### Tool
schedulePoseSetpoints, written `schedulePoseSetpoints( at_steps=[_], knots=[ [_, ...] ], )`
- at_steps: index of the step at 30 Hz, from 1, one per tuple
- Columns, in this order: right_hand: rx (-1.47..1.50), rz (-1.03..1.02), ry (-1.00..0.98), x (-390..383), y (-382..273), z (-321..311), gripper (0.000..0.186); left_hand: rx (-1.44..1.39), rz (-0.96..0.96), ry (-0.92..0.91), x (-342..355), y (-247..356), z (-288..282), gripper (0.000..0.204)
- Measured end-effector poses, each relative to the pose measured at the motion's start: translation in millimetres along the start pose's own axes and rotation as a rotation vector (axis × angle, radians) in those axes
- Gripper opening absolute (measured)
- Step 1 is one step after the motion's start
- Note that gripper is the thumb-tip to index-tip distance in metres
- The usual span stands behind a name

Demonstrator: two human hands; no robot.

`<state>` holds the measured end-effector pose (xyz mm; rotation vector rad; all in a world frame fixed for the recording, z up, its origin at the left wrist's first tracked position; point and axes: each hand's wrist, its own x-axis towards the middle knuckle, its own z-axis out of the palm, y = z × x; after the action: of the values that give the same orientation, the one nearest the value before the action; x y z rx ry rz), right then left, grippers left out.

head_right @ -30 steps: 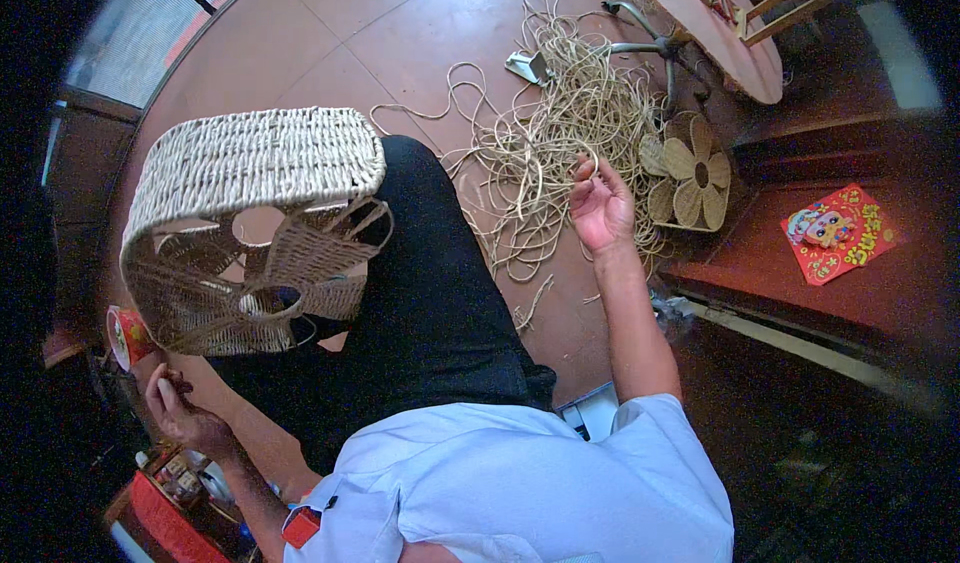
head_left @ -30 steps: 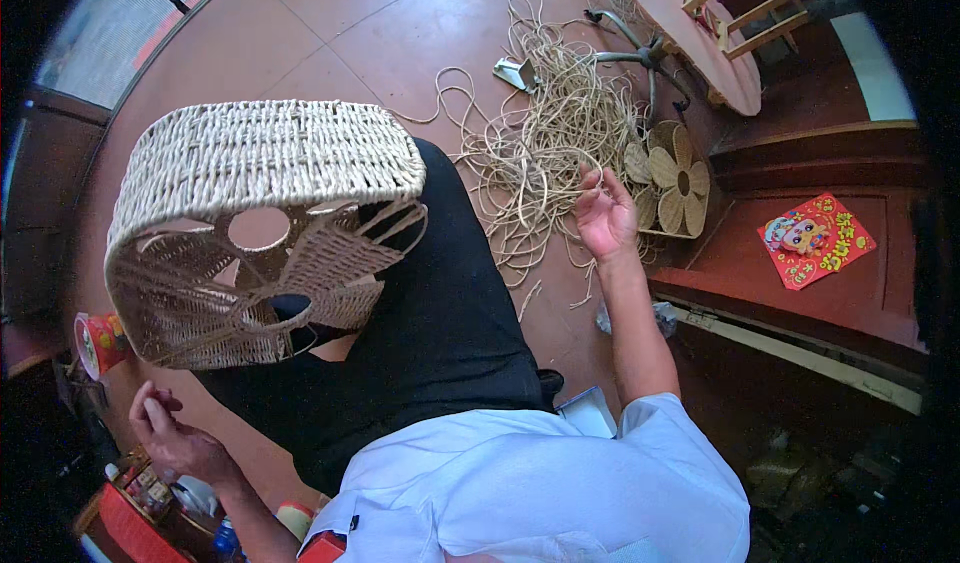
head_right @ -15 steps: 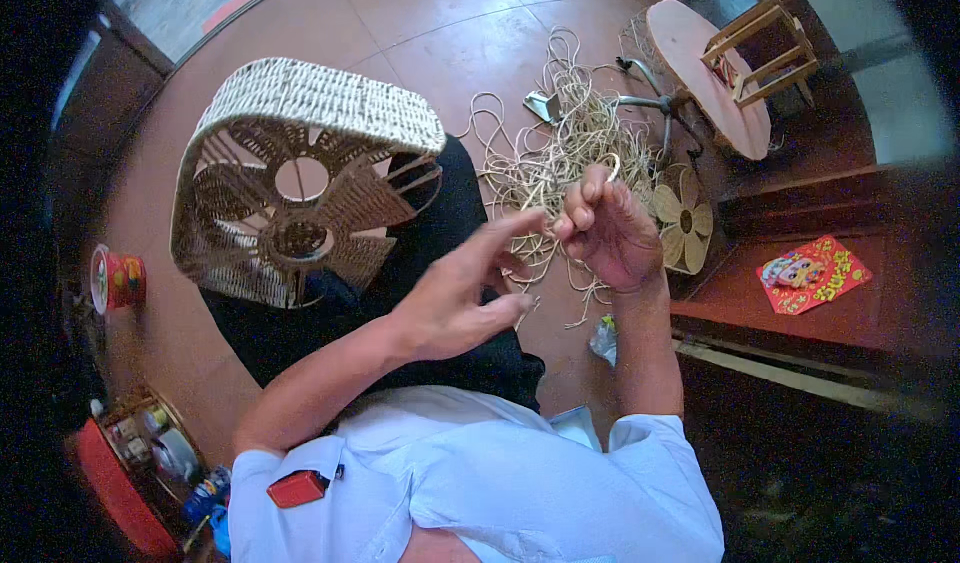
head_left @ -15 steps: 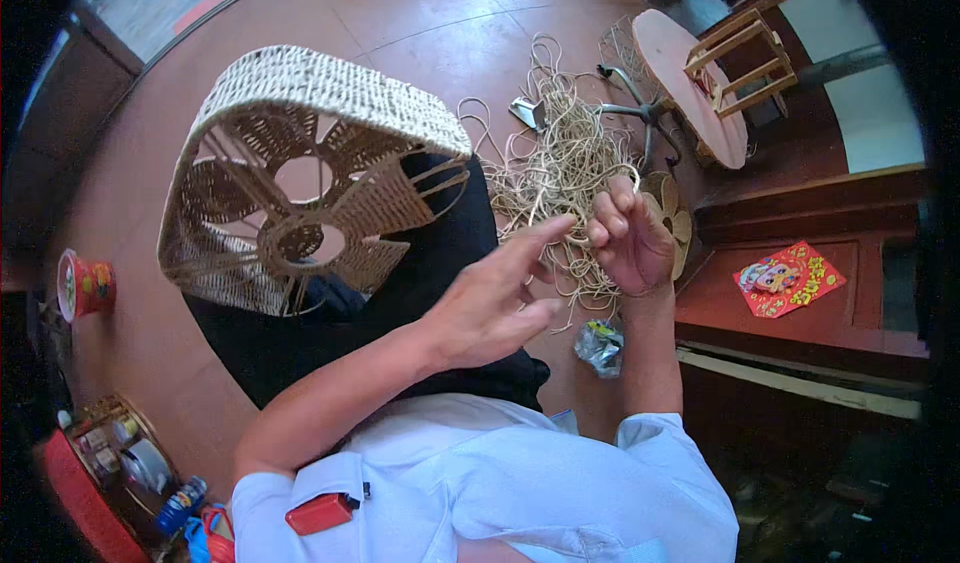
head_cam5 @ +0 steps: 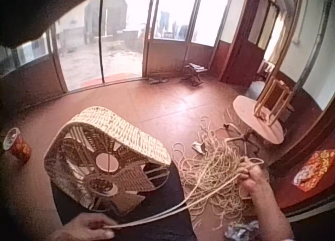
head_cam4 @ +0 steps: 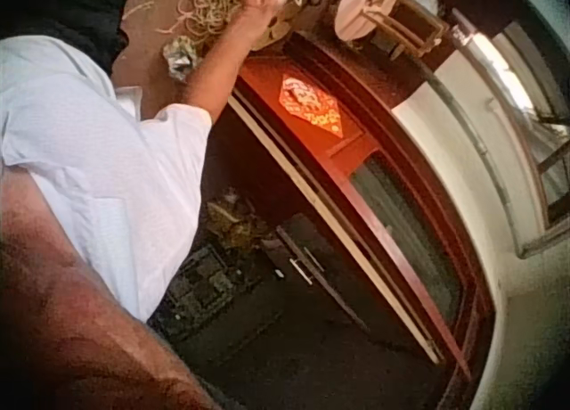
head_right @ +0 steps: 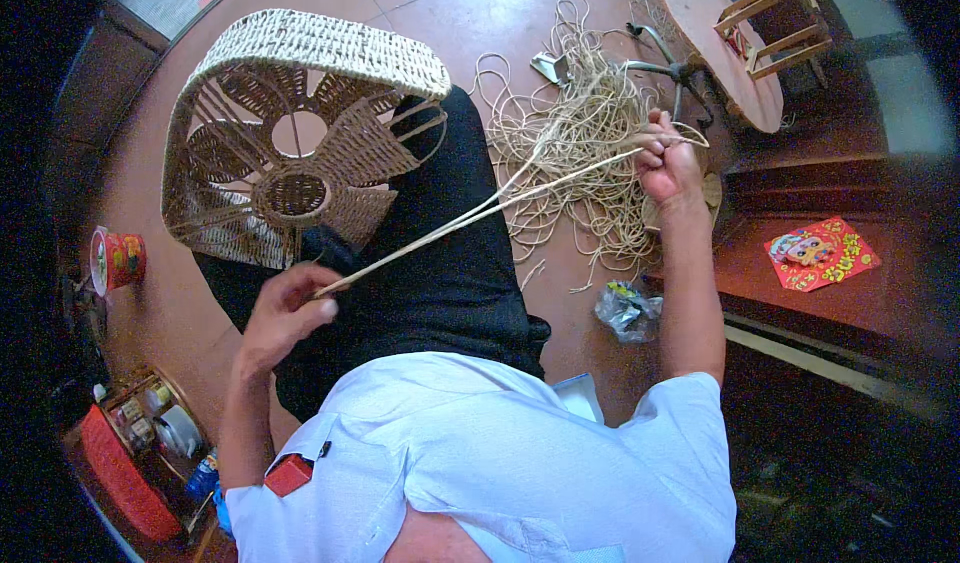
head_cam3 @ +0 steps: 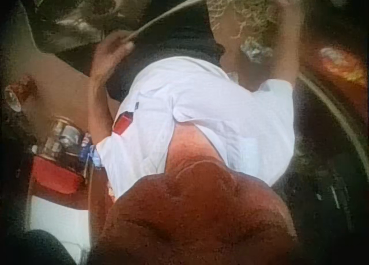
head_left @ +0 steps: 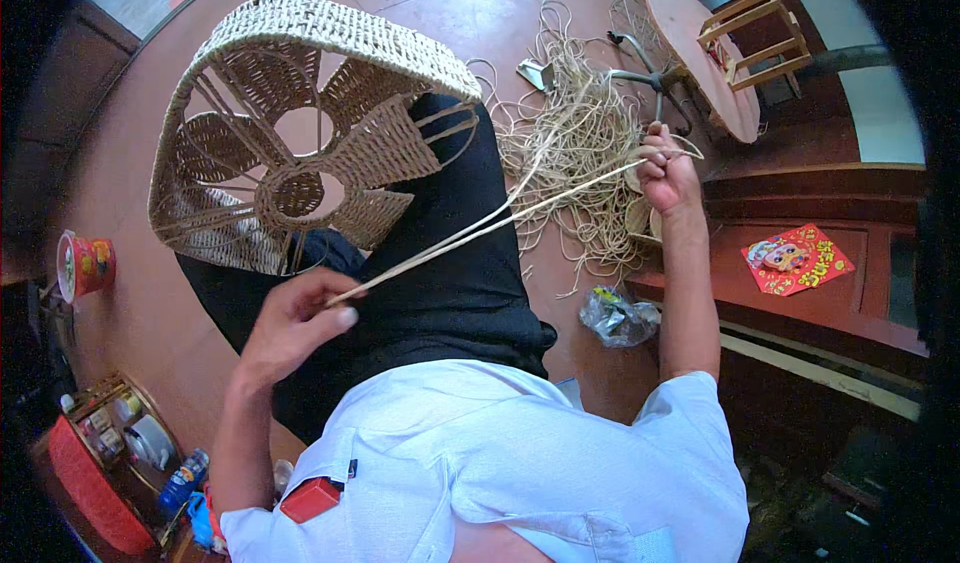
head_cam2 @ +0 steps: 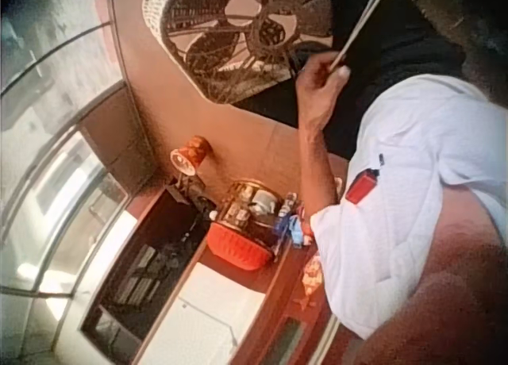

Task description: Weaving and assembling a floral-shaped wicker or rattan decorative object.

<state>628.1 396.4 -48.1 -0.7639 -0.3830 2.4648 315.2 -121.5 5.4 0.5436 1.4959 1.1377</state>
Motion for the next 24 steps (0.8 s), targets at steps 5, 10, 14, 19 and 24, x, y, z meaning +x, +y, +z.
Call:
schedulePoseSetpoints(
  at_steps=[5,10,14,19,24],
  knots=[
    [-0.242,-0.241,0.289,30.6,-53.4,-38.6,0.024,0.139,-0.072,0.16,-48.5,-22.2,-41.3,0.028],
    [-0.247,-0.391,0.528,34.5,-126.1,-89.7,0.02,0.282,-0.174,0.426,-96.8,-57.6,-102.8,0.013],
    [-0.426,-0.506,0.684,28.9,-144.6,-108.5,0.024,0.32,-0.071,0.59,-146.2,-117.6,-167.3,0.009],
    [-0.462,-0.511,0.799,14.7,-162.4,-135.2,0.026,0.536,-0.19,0.841,-236.2,-183.5,-275.9,0.012],
    [-0.642,-0.451,0.859,27.1,-155.3,-128.4,0.03,0.496,-0.235,1.098,-350.2,-245.0,-354.1,0.019]
  ],
)
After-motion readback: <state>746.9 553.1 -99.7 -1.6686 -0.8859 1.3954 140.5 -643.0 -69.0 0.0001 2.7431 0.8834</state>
